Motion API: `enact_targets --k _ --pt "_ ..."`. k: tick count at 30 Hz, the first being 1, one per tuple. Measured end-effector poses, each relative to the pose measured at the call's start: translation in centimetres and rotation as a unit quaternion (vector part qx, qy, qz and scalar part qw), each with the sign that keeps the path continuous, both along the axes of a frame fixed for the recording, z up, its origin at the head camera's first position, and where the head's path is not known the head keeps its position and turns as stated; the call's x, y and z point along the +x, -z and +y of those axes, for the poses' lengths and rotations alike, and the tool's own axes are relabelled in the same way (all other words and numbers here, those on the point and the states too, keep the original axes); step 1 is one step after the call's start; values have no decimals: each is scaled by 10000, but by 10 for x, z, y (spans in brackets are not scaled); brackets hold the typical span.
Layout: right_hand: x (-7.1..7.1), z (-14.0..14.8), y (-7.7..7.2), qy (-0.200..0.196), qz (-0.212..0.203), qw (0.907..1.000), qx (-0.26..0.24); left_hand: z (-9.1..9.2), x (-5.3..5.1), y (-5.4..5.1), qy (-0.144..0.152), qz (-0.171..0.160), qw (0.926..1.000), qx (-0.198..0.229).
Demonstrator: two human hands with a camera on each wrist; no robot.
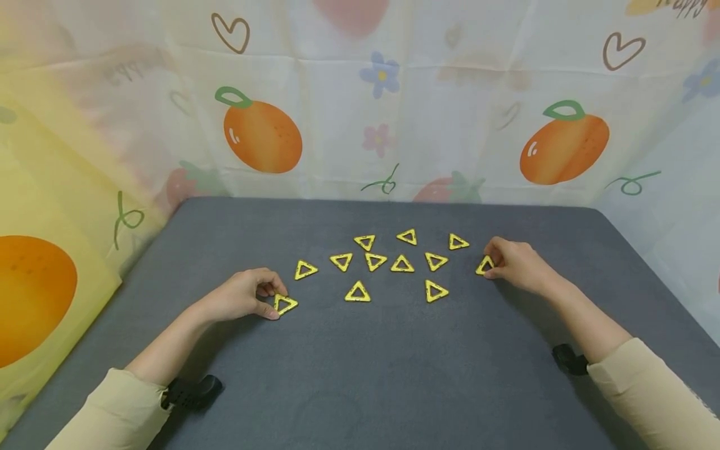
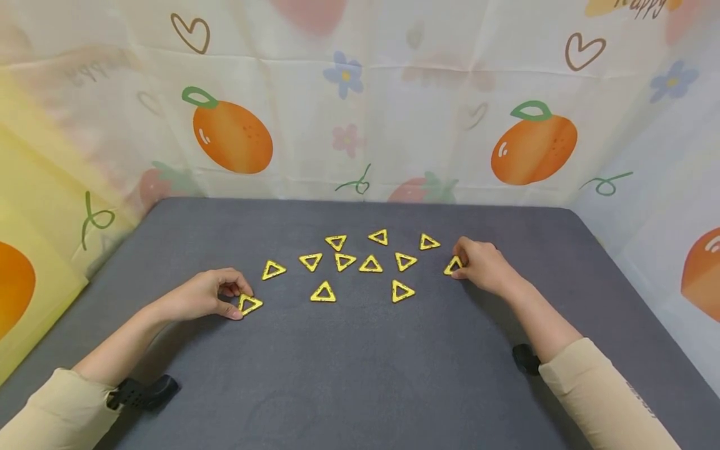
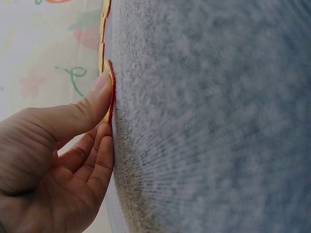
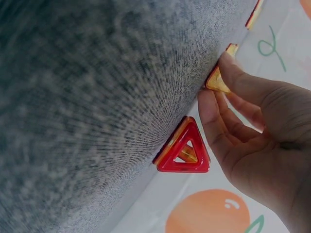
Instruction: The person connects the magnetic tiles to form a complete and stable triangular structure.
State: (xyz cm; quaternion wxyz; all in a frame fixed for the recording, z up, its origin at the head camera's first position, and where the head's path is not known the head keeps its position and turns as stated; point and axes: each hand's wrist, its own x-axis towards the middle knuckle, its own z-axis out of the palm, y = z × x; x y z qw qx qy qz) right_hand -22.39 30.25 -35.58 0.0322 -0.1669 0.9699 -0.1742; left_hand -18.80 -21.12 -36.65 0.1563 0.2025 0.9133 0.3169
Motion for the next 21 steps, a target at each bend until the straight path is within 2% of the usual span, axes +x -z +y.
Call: enact_targets --k 3,7,11,16,21 --pt "2 1 -1 -39 -11 10000 -50 0 0 1 -5 -30 10000 15" --pt "1 3 -6 -114 231 9996 -146 0 -1 0 34 28 10000 25" --pt "3 -1 -12 -21 355 9981 -502 -1 -1 0 58 46 10000 40" --pt "11 -24 -18 -110 -97 9949 -1000 0 0 0 83 -4 10000 34" --pt "21 -62 -23 -460 -630 9845 -1571 0 0 -1 103 7 9999 29"
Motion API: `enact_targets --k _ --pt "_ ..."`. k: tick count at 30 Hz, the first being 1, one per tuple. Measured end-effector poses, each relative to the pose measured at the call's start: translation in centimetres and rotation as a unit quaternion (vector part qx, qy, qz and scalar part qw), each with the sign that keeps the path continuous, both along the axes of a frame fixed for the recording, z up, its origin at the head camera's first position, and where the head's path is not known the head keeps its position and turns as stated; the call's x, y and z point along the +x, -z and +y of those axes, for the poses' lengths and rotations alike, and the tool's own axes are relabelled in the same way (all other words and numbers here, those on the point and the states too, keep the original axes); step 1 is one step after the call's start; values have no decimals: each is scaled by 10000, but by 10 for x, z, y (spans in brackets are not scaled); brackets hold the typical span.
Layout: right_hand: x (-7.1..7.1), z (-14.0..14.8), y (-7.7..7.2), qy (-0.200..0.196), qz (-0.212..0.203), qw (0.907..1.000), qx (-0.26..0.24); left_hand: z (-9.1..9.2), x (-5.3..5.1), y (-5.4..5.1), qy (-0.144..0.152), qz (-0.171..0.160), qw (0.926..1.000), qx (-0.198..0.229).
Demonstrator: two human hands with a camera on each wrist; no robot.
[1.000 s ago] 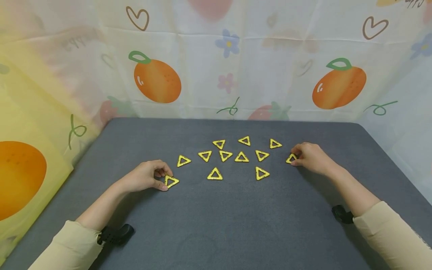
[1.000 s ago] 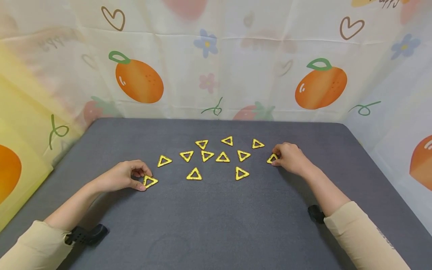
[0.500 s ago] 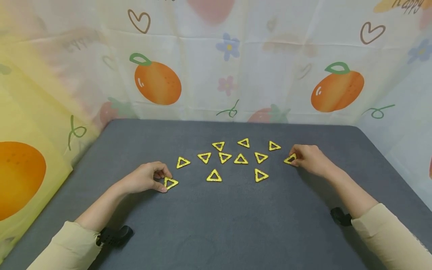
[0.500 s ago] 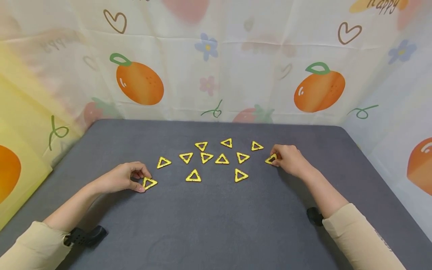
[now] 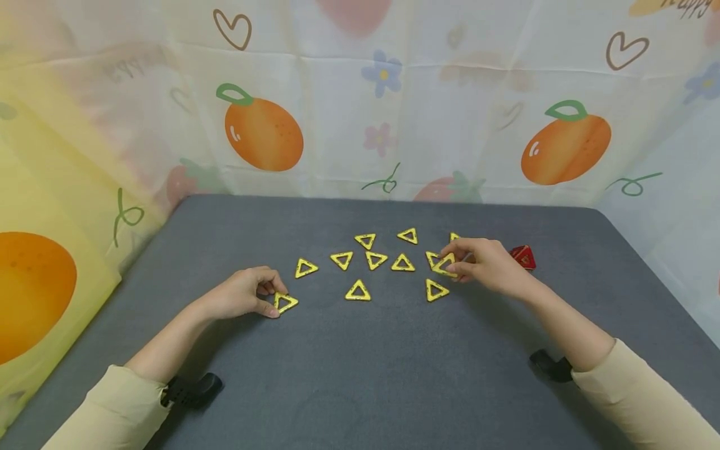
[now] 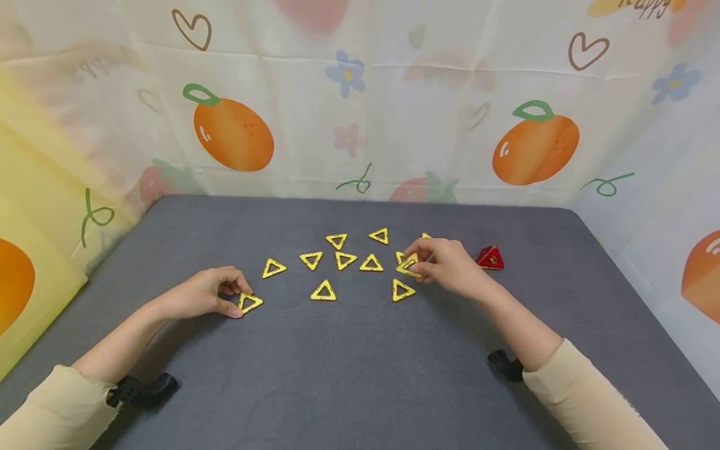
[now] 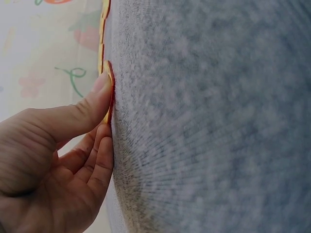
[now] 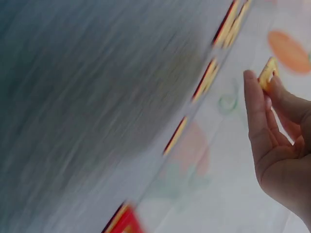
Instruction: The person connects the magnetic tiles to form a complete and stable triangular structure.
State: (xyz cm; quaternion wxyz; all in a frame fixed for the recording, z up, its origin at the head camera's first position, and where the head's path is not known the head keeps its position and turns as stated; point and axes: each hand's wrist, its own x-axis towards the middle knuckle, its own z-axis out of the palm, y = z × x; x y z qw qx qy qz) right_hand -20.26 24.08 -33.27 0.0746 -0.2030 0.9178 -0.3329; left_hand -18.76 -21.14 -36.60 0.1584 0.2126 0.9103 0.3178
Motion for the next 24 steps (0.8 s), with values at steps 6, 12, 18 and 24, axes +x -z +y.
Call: enact_targets --k 6,12,18,24 --pt "13 -41 1 -444 -580 9951 -660 1 0 -2 0 -34 10000 31" --pt "26 -72 3 -857 -870 9887 -874 -1 1 0 -4 -42 10000 62" --pt "40 -87 8 -1171 -934 9866 -648 -3 -2 3 83 29 9999 84" --pt "48 -93 16 -1410 -866 9856 -343 -2 0 3 63 31 9999 107"
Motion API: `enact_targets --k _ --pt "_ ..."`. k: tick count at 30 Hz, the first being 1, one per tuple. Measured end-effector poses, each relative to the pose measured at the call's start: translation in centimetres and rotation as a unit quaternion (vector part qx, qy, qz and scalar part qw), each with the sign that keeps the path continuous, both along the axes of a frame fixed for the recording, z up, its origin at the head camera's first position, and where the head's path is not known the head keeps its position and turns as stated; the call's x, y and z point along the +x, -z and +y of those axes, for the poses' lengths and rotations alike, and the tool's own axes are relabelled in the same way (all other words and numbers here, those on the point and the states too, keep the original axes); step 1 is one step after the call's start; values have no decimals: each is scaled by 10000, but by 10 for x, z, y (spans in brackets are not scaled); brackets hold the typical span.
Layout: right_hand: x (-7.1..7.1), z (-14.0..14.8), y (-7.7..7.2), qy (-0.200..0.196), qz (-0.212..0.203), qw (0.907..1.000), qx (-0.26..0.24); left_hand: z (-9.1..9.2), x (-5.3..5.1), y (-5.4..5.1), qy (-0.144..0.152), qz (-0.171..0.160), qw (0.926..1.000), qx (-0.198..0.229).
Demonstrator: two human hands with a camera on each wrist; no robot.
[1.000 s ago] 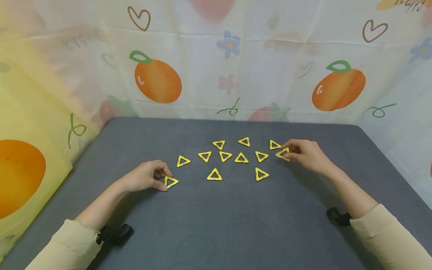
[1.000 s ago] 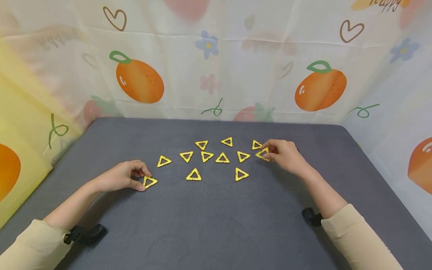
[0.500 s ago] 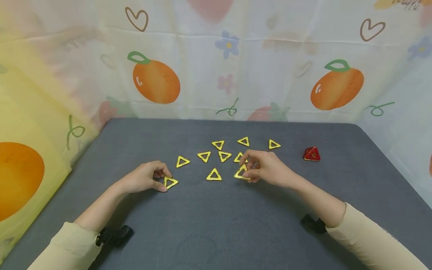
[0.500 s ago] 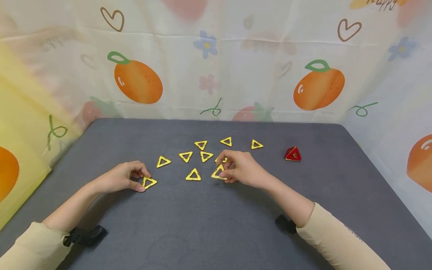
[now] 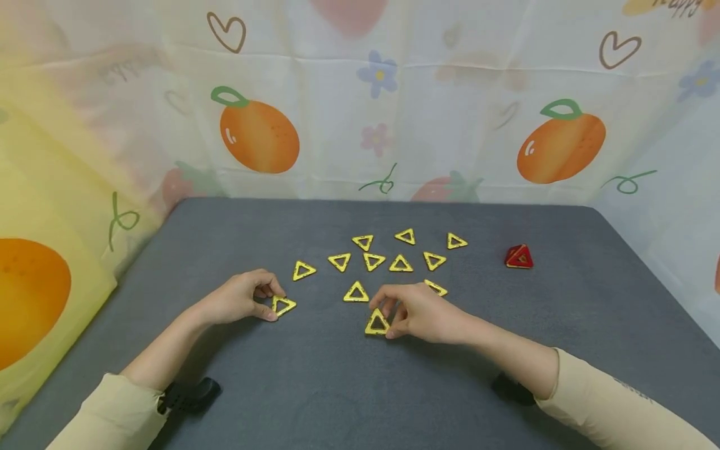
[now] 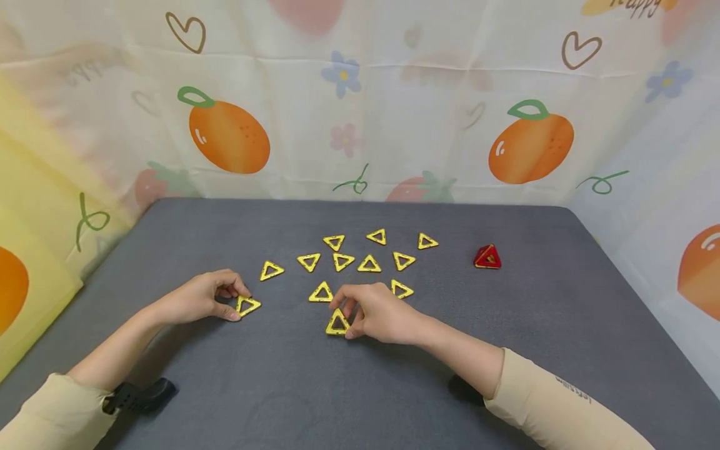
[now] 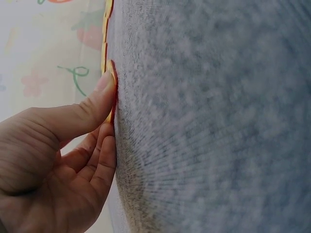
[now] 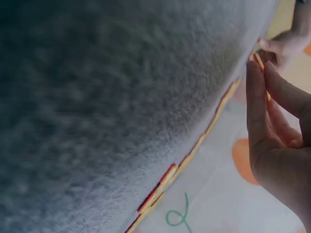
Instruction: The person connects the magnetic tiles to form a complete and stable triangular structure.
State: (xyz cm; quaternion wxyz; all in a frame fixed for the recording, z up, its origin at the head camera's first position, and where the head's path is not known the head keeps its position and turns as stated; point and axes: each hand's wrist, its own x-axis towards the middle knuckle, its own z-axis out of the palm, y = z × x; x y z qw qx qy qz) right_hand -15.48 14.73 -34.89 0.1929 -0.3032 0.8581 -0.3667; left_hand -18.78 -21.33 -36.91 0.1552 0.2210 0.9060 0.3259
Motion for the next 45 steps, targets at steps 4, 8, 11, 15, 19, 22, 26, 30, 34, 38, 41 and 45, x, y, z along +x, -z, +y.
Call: enact_targets --k 4,8,11,15,19,22,26,30,34,38,41,45 --pt "3 0 6 -156 -9 9999 24 1 2 1 -3 -16 10000 8" --pt "3 0 11 -180 124 9998 38 1 3 2 4 -12 10000 -26" --pt "2 -1 13 -208 328 9992 87 1 2 1 24 11 10000 -58" --pt "0 -4 17 -269 573 9978 177 2 2 -2 43 24 10000 -76" --pt "-1 -5 20 -284 626 9974 210 2 3 -2 49 18 9999 -92" --pt "-1 -5 20 -311 595 9975 227 2 3 -2 56 31 9999 -83" --pt "-1 -4 21 -386 598 9970 307 3 3 -3 64 57 9999 -70" --pt "-1 -4 21 -394 646 9964 382 3 4 -3 57 103 9999 -84" --pt "-2 -3 21 -252 588 9974 332 4 4 -4 55 122 9999 -68" --pt "-1 -3 20 -145 566 9979 267 4 4 -4 68 111 9999 -52" --pt "-2 -2 20 -151 655 9973 290 4 4 -4 65 100 9999 -53" --pt "-2 -3 20 -200 767 9963 325 4 5 -4 49 126 9999 -72"
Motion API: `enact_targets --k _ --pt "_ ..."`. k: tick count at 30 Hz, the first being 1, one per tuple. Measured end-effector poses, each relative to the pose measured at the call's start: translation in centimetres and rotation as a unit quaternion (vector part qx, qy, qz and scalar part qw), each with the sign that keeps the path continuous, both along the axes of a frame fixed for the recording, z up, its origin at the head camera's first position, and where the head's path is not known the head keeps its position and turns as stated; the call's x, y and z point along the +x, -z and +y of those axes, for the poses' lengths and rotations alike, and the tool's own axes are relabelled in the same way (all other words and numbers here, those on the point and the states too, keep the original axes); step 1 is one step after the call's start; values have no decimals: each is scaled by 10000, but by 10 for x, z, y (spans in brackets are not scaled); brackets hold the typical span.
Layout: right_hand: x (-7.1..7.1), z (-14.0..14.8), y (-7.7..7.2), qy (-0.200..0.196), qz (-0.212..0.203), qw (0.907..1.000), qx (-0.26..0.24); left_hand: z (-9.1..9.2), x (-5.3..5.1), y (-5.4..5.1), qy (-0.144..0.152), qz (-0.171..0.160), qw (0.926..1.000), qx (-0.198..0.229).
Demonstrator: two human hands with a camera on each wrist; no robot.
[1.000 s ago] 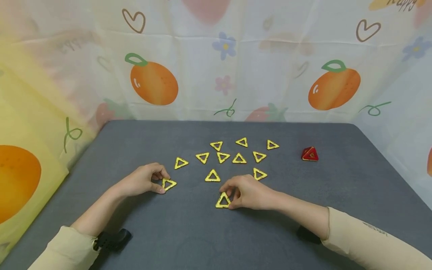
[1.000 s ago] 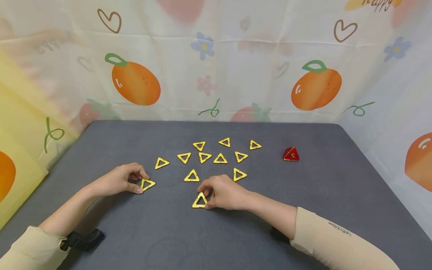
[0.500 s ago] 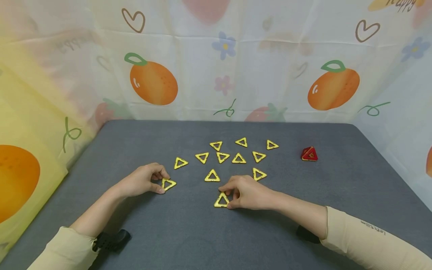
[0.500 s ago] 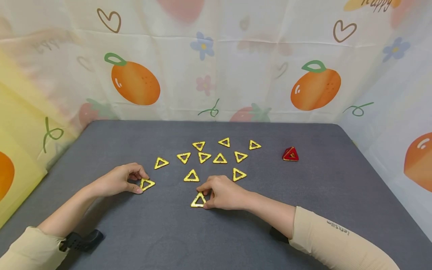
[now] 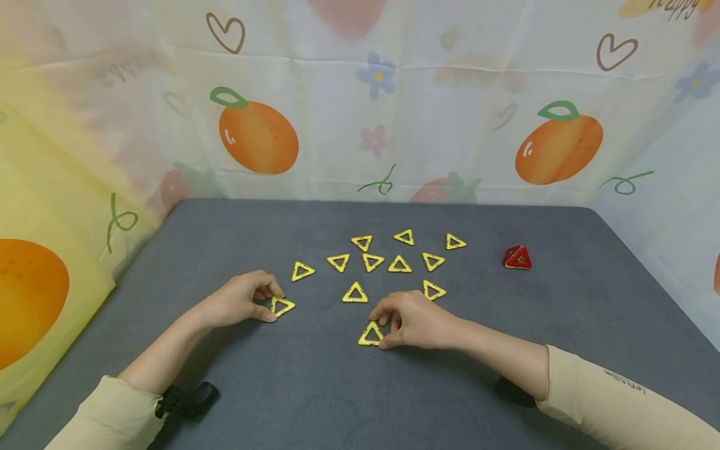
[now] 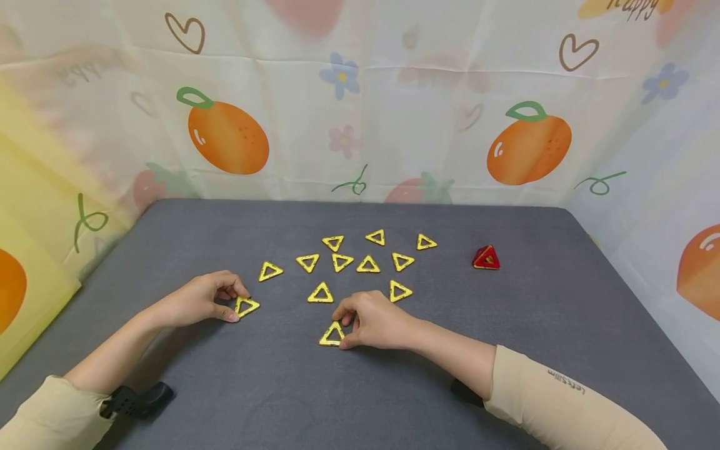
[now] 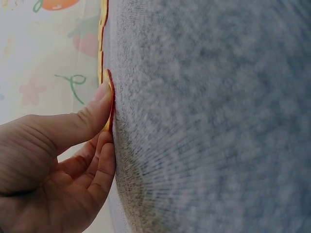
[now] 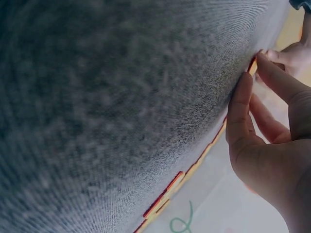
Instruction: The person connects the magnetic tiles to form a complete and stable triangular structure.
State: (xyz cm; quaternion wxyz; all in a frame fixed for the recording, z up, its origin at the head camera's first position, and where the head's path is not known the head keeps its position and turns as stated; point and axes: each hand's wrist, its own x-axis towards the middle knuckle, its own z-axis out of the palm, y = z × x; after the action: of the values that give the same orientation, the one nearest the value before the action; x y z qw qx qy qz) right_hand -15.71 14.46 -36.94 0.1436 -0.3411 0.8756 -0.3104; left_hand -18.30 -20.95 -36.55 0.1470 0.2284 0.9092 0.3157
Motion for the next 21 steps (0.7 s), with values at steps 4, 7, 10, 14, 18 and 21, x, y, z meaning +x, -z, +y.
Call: enact_targets --k 4,7,10,14,18,21 --pt "0 0 0 -9 -17 10000 24 1 0 -1 -10 55 10000 -51" --pt "0 1 0 9 -14 10000 35 2 -1 -2 -40 53 10000 -72" --pt "0 1 0 25 -2 10000 47 4 -1 -3 -136 39 9999 -87" --pt "1 0 0 14 31 10000 65 7 -1 -6 -298 -17 9996 -22" --pt "1 0 -1 -7 32 10000 90 8 0 -7 -407 -187 9989 153" --pt "1 -1 -2 -36 -2 10000 92 9 1 -7 -497 -298 9980 267"
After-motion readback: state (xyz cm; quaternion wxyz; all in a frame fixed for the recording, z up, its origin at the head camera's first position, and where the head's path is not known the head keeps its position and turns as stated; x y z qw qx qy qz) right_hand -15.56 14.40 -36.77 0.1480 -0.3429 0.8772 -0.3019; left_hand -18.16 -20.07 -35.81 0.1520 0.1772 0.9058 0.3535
